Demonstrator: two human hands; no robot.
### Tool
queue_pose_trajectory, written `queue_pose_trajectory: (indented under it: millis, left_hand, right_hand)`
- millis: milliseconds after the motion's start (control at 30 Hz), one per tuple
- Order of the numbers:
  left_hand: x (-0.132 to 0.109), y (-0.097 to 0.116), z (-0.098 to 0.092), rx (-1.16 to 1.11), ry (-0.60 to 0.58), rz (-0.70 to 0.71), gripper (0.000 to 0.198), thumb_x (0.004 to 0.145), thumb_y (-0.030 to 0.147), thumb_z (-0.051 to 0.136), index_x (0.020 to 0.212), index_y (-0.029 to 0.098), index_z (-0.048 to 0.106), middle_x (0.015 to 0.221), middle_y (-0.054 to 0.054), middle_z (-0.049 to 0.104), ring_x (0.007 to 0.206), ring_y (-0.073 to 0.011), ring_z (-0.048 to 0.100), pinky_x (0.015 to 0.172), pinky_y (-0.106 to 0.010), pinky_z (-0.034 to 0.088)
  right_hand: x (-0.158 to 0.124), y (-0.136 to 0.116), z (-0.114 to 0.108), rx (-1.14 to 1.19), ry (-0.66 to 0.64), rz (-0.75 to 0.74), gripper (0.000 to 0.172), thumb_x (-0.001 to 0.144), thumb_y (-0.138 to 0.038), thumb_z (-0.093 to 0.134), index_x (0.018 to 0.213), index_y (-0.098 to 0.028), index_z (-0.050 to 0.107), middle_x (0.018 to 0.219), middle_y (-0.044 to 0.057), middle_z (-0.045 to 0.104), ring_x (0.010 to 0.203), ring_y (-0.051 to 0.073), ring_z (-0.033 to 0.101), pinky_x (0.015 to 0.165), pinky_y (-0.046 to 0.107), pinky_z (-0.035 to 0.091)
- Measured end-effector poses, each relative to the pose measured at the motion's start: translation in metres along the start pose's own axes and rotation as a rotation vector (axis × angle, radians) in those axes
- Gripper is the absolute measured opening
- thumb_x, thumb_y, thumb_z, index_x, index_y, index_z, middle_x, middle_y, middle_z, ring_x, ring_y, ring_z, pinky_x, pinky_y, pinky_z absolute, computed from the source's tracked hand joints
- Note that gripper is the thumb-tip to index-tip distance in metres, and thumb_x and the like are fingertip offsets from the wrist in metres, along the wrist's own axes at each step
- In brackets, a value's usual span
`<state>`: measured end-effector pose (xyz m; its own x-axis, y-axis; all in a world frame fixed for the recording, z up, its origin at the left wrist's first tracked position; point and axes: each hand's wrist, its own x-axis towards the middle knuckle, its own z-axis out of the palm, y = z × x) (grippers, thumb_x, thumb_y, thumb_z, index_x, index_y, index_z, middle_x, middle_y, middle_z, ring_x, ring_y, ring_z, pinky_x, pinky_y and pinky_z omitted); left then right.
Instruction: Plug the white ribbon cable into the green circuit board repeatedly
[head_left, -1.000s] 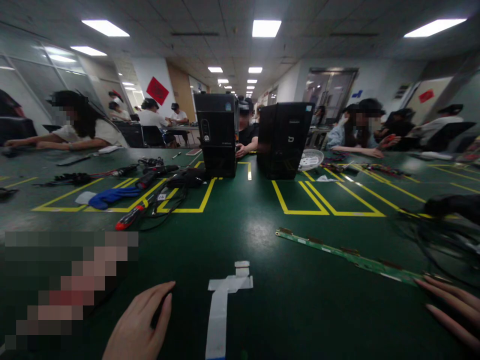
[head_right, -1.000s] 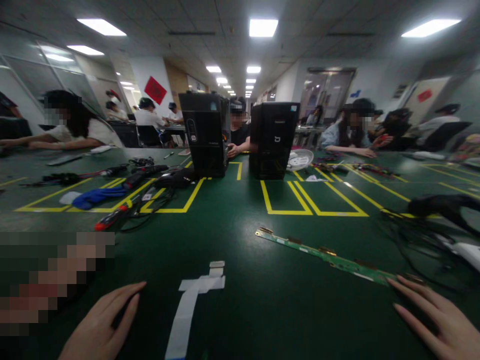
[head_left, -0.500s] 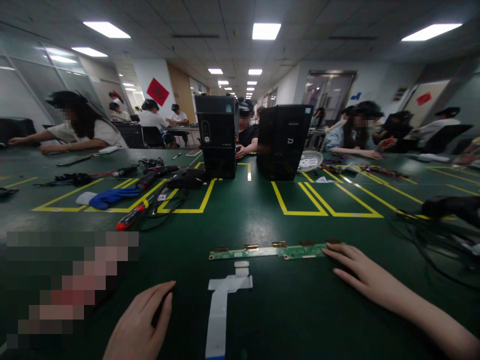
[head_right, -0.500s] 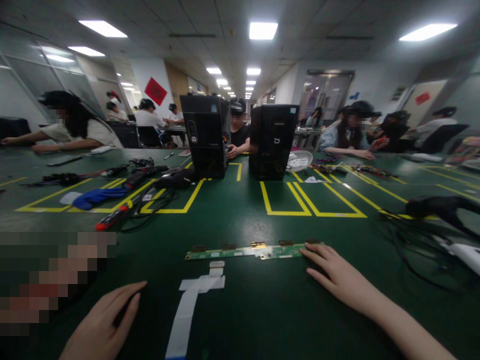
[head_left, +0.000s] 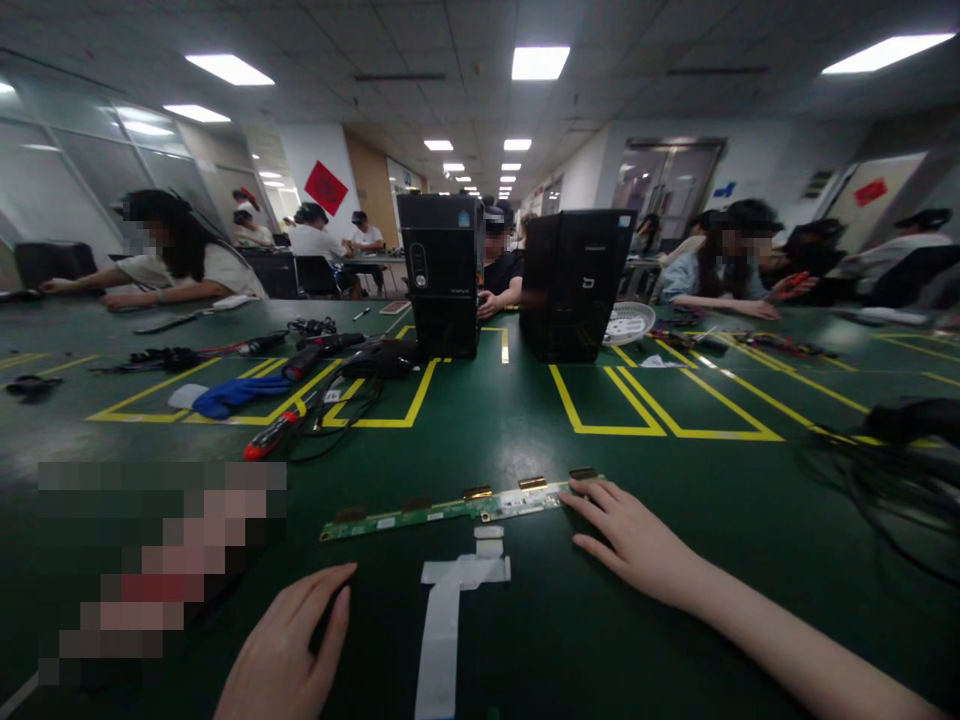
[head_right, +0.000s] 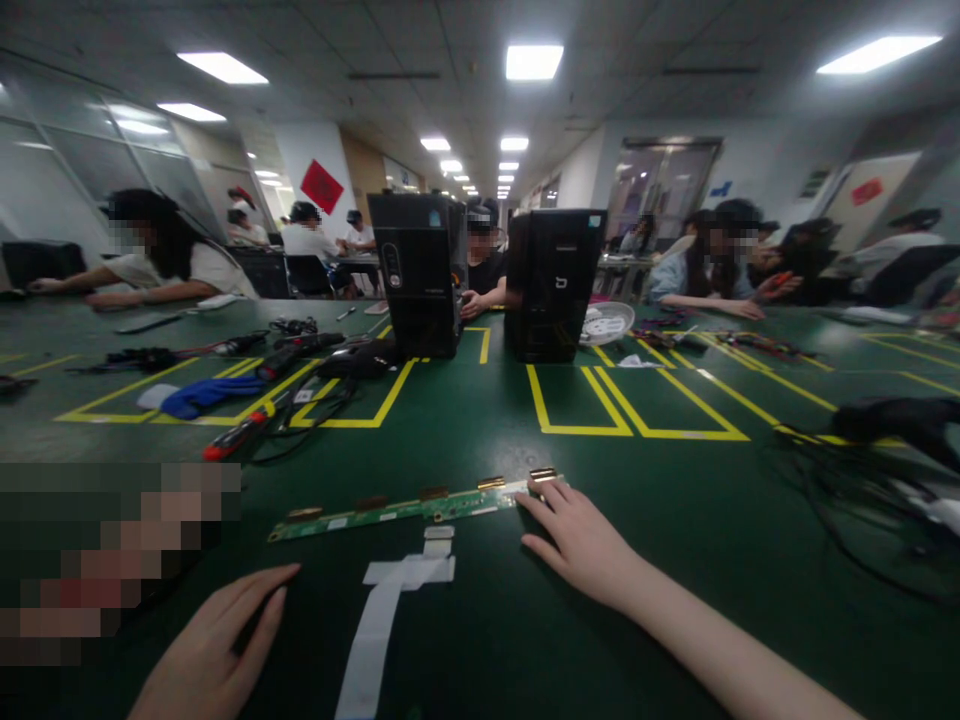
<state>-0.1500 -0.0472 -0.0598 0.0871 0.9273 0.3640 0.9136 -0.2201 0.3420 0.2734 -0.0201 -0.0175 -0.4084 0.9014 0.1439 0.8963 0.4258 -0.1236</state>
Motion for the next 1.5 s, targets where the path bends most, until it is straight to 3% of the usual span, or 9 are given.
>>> queue_pose_trajectory:
  millis: [267,600,800,1000,1167,1367,1500]
  left_hand:
    - [0.002,0.003,-0.002,-0.003,0.004,-0.025,0.048,0.093,0.054,0.038,0.112,0.023,0.069,0.115,-0.007,0.070,0.109,-0.0254,0.065,0.096,-0.042,0.053]
    - [0.003,0.014,-0.011,-0.009,0.024,-0.019,0.043,0.093,0.050,0.040,0.109,0.023,0.070,0.111,-0.006,0.072,0.104,-0.0258,0.067,0.092,-0.040,0.055]
    - [0.002,0.017,-0.014,-0.082,-0.011,0.131,0.035,0.094,0.044,0.045,0.114,0.029,0.069,0.118,-0.002,0.070,0.108,-0.0246,0.066,0.093,-0.040,0.056]
    - [0.013,0.063,-0.017,-0.112,-0.243,0.448,0.036,0.097,0.032,0.047,0.131,0.035,0.058,0.135,0.000,0.061,0.123,-0.0216,0.058,0.098,-0.037,0.053]
    - [0.037,0.107,-0.013,-0.070,-0.412,0.652,0.047,0.096,0.028,0.049,0.143,0.029,0.046,0.150,-0.004,0.046,0.138,-0.0257,0.043,0.108,-0.047,0.043]
    - [0.050,0.128,-0.011,-0.013,-0.601,0.719,0.049,0.095,0.029,0.053,0.144,0.026,0.046,0.152,-0.009,0.043,0.136,-0.0309,0.043,0.108,-0.054,0.042]
    - [0.050,0.138,-0.006,-0.055,-0.593,0.753,0.051,0.091,0.027,0.058,0.141,0.024,0.049,0.149,-0.012,0.047,0.132,-0.0323,0.049,0.103,-0.052,0.047]
  right_hand:
    - [-0.018,-0.002,0.002,-0.048,0.014,0.052,0.054,0.097,-0.051,0.041,0.144,-0.025,0.045,0.143,0.011,0.049,0.130,0.029,0.046,0.107,0.052,0.042]
    - [-0.015,-0.010,0.005,-0.090,0.050,0.086,0.054,0.097,-0.051,0.041,0.142,-0.022,0.048,0.143,0.014,0.050,0.130,0.032,0.046,0.103,0.055,0.043]
    - [-0.006,-0.024,0.007,-0.111,0.071,0.129,0.053,0.096,-0.048,0.044,0.140,-0.019,0.051,0.140,0.017,0.052,0.127,0.035,0.048,0.097,0.056,0.047]
    - [0.000,-0.036,0.007,-0.098,0.066,0.167,0.053,0.096,-0.050,0.043,0.141,-0.022,0.049,0.142,0.014,0.050,0.129,0.034,0.045,0.101,0.054,0.042]
    - [0.001,-0.040,0.006,-0.073,0.058,0.165,0.053,0.097,-0.048,0.042,0.142,-0.020,0.048,0.144,0.015,0.048,0.130,0.034,0.043,0.101,0.054,0.041]
    - [0.001,-0.039,0.005,-0.077,0.090,0.155,0.051,0.097,-0.046,0.043,0.141,-0.022,0.049,0.142,0.014,0.050,0.128,0.033,0.046,0.099,0.053,0.042]
    - [0.000,-0.039,0.006,-0.078,0.096,0.164,0.050,0.097,-0.046,0.042,0.141,-0.022,0.049,0.142,0.015,0.050,0.127,0.033,0.046,0.098,0.053,0.043]
